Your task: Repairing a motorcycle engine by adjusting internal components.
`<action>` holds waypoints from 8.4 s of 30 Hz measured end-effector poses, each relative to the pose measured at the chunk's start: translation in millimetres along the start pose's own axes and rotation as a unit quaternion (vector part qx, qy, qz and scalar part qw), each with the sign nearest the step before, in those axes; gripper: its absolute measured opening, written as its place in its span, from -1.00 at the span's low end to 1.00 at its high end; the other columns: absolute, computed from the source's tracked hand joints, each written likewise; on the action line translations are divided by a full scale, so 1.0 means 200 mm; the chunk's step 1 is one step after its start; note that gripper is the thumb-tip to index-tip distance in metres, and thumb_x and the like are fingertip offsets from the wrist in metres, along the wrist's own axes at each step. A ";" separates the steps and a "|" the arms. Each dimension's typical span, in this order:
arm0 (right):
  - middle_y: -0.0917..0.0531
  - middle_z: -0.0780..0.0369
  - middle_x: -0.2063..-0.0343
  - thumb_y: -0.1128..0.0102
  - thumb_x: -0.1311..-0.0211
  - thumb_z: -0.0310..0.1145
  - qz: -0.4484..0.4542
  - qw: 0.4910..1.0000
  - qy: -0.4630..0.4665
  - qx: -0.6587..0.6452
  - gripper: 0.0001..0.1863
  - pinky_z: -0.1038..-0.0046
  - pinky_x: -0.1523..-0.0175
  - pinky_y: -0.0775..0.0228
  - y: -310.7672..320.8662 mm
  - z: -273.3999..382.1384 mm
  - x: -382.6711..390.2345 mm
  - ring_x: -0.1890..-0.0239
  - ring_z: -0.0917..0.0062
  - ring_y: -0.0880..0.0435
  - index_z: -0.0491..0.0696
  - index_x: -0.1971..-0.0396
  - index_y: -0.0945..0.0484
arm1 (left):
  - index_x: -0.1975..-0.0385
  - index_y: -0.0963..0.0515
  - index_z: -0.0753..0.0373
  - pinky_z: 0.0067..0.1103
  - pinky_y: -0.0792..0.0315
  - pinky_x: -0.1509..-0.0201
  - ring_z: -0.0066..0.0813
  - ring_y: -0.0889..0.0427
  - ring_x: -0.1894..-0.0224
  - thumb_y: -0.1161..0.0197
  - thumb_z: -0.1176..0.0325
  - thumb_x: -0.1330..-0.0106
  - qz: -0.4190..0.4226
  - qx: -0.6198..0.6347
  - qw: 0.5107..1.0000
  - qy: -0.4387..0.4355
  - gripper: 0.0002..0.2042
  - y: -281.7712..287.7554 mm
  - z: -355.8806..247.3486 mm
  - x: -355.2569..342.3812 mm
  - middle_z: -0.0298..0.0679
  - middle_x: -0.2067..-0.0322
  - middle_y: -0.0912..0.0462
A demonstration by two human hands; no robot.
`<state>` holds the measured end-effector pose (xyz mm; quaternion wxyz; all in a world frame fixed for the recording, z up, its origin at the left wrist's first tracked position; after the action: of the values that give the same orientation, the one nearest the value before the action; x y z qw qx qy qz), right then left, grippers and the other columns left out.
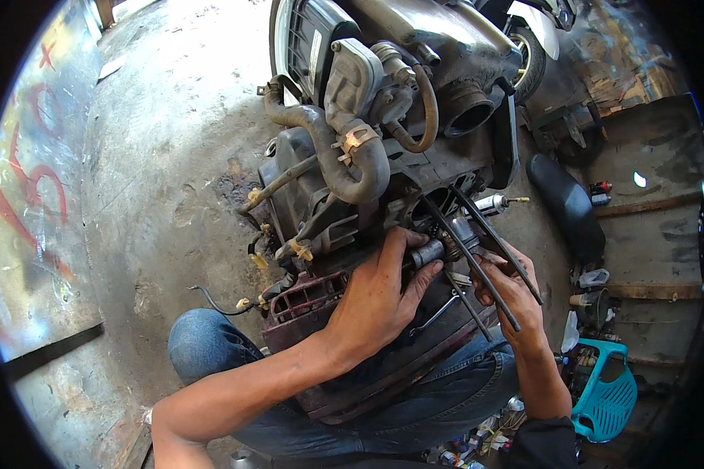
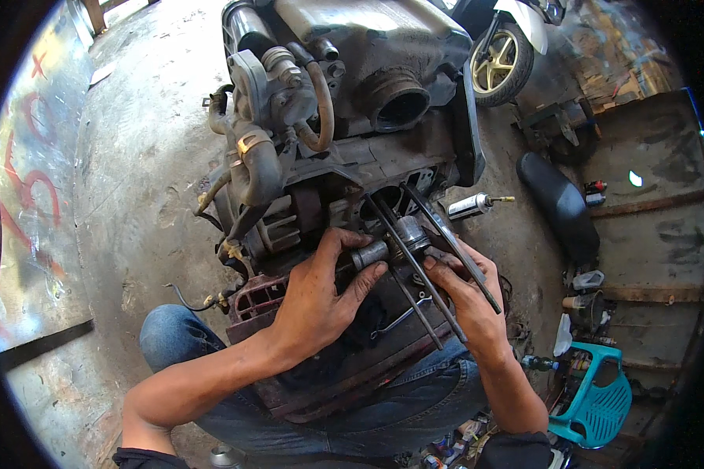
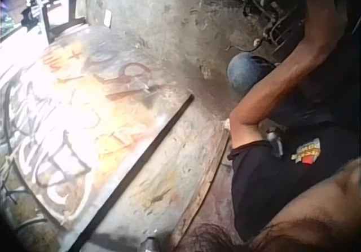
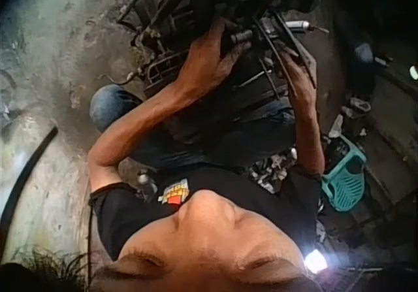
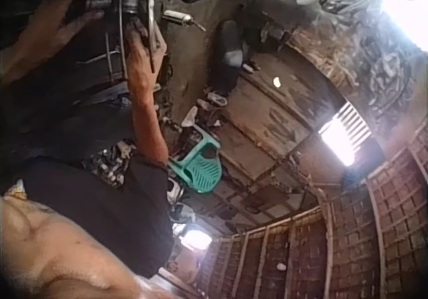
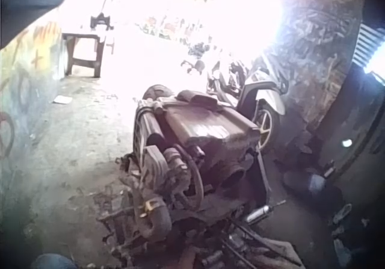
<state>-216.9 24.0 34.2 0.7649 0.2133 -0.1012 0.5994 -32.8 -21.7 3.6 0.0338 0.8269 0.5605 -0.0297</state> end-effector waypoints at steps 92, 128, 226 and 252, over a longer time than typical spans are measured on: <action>-0.65 0.32 0.49 -0.27 -0.32 -0.32 0.010 1.000 0.007 -0.021 -0.82 0.64 0.38 -0.38 0.02 -0.04 0.01 0.48 0.71 -0.56 -0.12 0.22 -0.66 | -0.20 -0.45 0.36 -0.50 -0.61 0.15 -0.47 -0.63 0.28 -0.01 0.11 -0.59 0.193 0.319 0.915 0.155 -0.57 -0.09 0.16 -0.04 -0.16 0.26 -0.62; -0.65 0.20 0.15 -0.42 -0.13 -0.51 -0.017 0.908 0.251 0.334 -0.57 0.42 0.00 -0.54 0.46 -0.32 0.11 0.11 0.44 -0.67 0.10 -0.04 -0.72 | 0.06 -0.50 0.27 -0.45 -0.67 0.14 -0.53 -0.66 0.26 -0.16 0.28 -0.50 0.148 0.245 0.938 0.195 -0.80 -0.08 0.16 -0.12 -0.29 0.26 -0.57; -0.57 0.07 0.16 -0.04 -0.42 -0.51 0.074 0.680 -0.176 -0.708 -0.81 0.39 -0.05 -0.66 -0.63 -0.56 0.14 0.11 0.37 -0.65 -0.32 0.09 -0.46 | -0.02 -0.50 0.32 -0.52 -0.69 0.11 -0.39 -0.74 0.12 -0.21 0.28 -0.47 0.178 0.220 0.929 0.239 -0.72 -0.07 0.12 -0.11 -0.20 0.14 -0.65; -0.66 0.27 0.06 0.07 -0.46 -0.52 -0.138 0.944 0.156 -0.257 -0.54 0.60 0.11 -0.50 -0.06 -0.34 0.10 0.22 0.75 -0.60 -0.13 -0.32 -0.40 | -0.01 -0.51 0.19 -0.72 -0.16 0.73 -0.73 -0.26 0.73 -0.19 0.23 -0.47 0.196 0.201 0.923 0.263 -0.76 -0.08 0.10 -0.09 -0.15 0.28 -0.74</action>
<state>-207.2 69.8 -19.4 0.8751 -0.0749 -0.1006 0.4674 -54.6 -34.3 -16.0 -0.2765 0.8879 0.3579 0.0843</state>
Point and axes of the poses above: each hand's wrist, its own x-axis away from the middle knuckle, its own y-axis out of the back of the hand, z = x × y, the point moved 10 cm from there along -x, towards the middle knuckle
